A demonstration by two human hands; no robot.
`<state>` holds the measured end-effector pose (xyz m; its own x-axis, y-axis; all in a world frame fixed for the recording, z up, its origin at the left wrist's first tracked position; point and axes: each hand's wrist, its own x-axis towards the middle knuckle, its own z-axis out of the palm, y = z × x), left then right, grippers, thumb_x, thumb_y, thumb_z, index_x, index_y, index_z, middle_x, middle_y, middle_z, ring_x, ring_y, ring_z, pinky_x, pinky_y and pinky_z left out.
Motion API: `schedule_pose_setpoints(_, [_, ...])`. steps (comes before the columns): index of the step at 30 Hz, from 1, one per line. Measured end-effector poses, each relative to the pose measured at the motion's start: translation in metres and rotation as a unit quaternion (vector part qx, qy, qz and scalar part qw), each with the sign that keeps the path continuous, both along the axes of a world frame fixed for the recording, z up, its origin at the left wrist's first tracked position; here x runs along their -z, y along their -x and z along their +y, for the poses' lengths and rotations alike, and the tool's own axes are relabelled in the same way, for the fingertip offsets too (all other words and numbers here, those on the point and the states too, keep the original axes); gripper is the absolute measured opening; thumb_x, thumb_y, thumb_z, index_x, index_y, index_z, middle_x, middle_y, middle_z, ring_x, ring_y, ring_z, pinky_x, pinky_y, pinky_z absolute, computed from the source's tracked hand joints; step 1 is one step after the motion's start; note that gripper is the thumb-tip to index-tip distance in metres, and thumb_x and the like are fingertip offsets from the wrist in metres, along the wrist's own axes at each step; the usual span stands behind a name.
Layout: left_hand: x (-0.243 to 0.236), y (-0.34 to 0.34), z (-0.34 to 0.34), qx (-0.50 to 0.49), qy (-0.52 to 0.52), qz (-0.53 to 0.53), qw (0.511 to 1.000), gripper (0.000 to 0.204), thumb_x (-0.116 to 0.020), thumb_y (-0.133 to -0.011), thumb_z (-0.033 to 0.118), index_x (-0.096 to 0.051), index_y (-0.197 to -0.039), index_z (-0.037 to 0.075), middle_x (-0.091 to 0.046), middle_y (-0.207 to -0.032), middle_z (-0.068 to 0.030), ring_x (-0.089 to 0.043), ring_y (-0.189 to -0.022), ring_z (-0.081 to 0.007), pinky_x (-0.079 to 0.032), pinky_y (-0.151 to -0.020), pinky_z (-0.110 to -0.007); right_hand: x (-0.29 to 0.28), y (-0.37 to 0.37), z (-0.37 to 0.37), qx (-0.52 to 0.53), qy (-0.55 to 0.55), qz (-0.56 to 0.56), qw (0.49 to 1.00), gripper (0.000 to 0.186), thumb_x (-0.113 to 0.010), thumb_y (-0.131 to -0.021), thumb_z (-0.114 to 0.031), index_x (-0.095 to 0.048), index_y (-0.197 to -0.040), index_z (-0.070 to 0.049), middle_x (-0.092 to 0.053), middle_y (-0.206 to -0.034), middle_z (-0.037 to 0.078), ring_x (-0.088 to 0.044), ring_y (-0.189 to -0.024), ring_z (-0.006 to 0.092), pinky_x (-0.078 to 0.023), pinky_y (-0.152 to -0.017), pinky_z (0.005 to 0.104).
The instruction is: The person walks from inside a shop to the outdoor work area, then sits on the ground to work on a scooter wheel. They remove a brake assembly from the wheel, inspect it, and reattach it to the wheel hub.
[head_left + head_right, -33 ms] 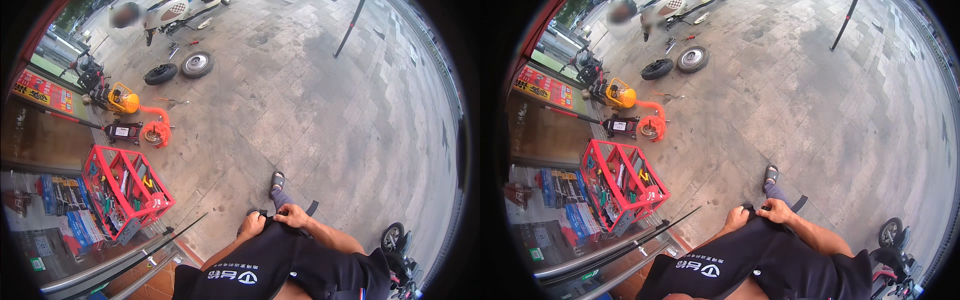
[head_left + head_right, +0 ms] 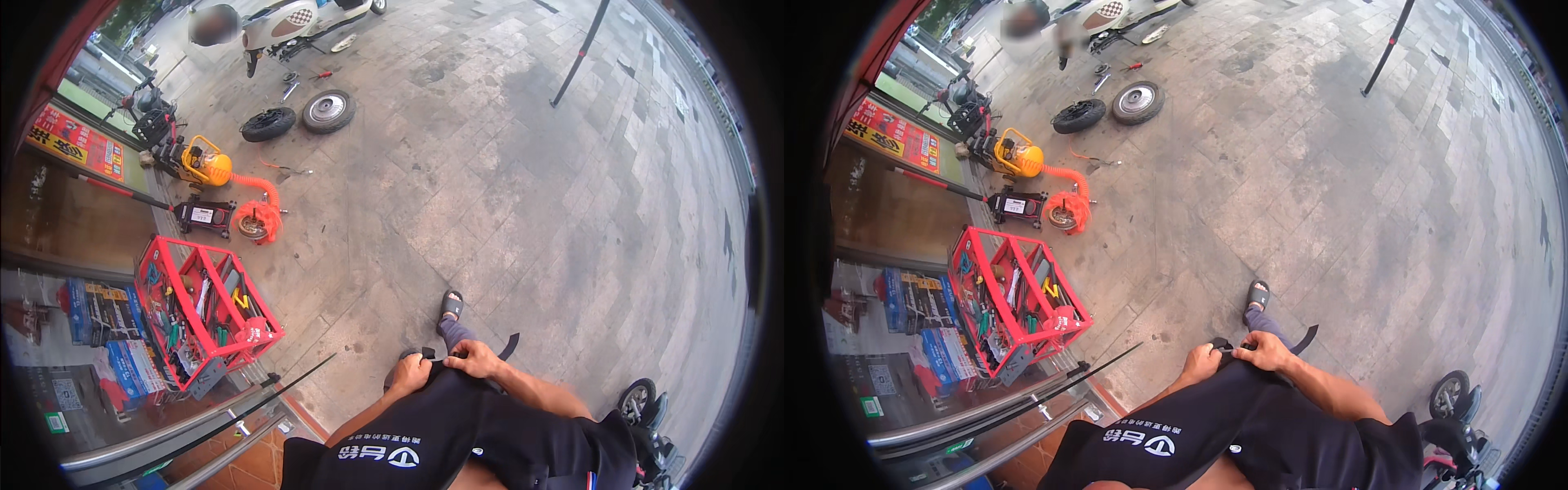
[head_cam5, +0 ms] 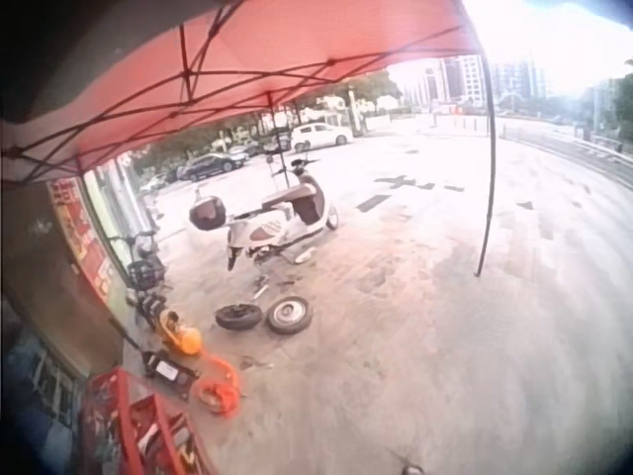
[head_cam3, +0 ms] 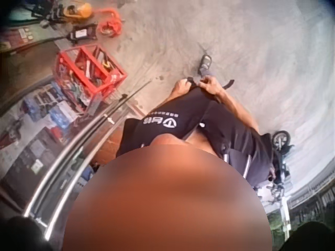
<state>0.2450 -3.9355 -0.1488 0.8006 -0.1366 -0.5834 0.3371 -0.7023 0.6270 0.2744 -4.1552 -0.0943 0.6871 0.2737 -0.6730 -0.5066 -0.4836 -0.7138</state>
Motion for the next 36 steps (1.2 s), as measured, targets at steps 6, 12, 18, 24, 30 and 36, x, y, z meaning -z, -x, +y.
schedule_pose_setpoints(6, [0.004, -0.031, -0.05, -0.079, 0.066, 0.065, 0.993, 0.038, -0.047, -0.089, 0.032, -0.062, -0.091, -0.003, -0.065, -0.092, -0.0305, -0.065, -0.089, -0.0458, -0.048, -0.076, -0.052, 0.041, -0.083, -0.045, -0.016, -0.071, 0.175, 0.982, 0.031, -0.074, -0.089, -0.038, -0.067, -0.094, -0.007, -0.06, -0.075, -0.001, -0.054, -0.066, 0.0095, -0.044, -0.057, 0.0284])
schedule_pose_setpoints(12, [0.0, -0.085, -0.104, -0.074, 0.089, 0.09, 0.989, 0.031, -0.051, -0.087, 0.027, -0.06, -0.082, -0.002, -0.062, -0.071, -0.025, -0.065, -0.068, -0.0346, -0.047, -0.063, -0.046, 0.042, -0.106, -0.118, 0.075, -0.14, 0.316, 0.936, 0.024, -0.073, -0.091, -0.034, -0.067, -0.095, -0.011, -0.056, -0.072, -0.005, -0.047, -0.056, 0.0075, -0.037, -0.048, 0.0241])
schedule_pose_setpoints(18, [-0.045, -0.097, -0.102, -0.115, -0.034, 0.147, 0.982, 0.035, -0.053, -0.085, 0.03, -0.063, -0.079, -0.003, -0.063, -0.075, -0.0279, -0.067, -0.073, -0.0371, -0.049, -0.066, -0.048, 0.049, -0.109, -0.108, 0.029, -0.217, 0.276, 0.936, 0.024, -0.075, -0.089, -0.036, -0.068, -0.089, -0.012, -0.056, -0.07, -0.006, -0.045, -0.054, 0.0061, -0.034, -0.046, 0.0242])
schedule_pose_setpoints(24, [-0.067, -0.107, -0.115, -0.093, -0.067, 0.119, 0.986, 0.034, -0.051, -0.086, 0.028, -0.066, -0.084, -0.003, -0.066, -0.08, -0.0269, -0.068, -0.077, -0.0375, -0.05, -0.071, -0.045, 0.044, -0.121, -0.123, 0.049, -0.198, 0.26, 0.944, 0.022, -0.077, -0.088, -0.028, -0.067, -0.087, -0.009, -0.061, -0.073, -0.005, -0.051, -0.06, 0.0057, -0.041, -0.053, 0.0233])
schedule_pose_setpoints(30, [-0.051, -0.147, -0.105, -0.02, -0.037, 0.185, 0.982, 0.038, -0.057, -0.085, 0.037, -0.069, -0.087, 0.001, -0.069, -0.085, -0.0248, -0.069, -0.087, -0.0379, -0.051, -0.078, -0.047, 0.056, -0.122, -0.126, 0.026, -0.198, 0.204, 0.958, 0.017, -0.077, -0.09, -0.02, -0.068, -0.093, -0.007, -0.064, -0.081, -0.004, -0.057, -0.075, 0.0063, -0.047, -0.067, 0.024])
schedule_pose_setpoints(36, [-0.051, -0.178, -0.083, 0.03, -0.039, -0.026, 0.998, 0.045, -0.07, -0.084, 0.034, -0.062, -0.118, 0.007, -0.065, -0.1, -0.0155, -0.065, -0.086, -0.0293, -0.052, -0.08, -0.041, 0.082, -0.146, -0.136, -0.004, -0.246, 0.19, 0.95, 0.026, -0.071, -0.094, -0.023, -0.067, -0.112, -0.004, -0.068, -0.101, 0.002, -0.061, -0.094, 0.0108, -0.05, -0.086, 0.0273])
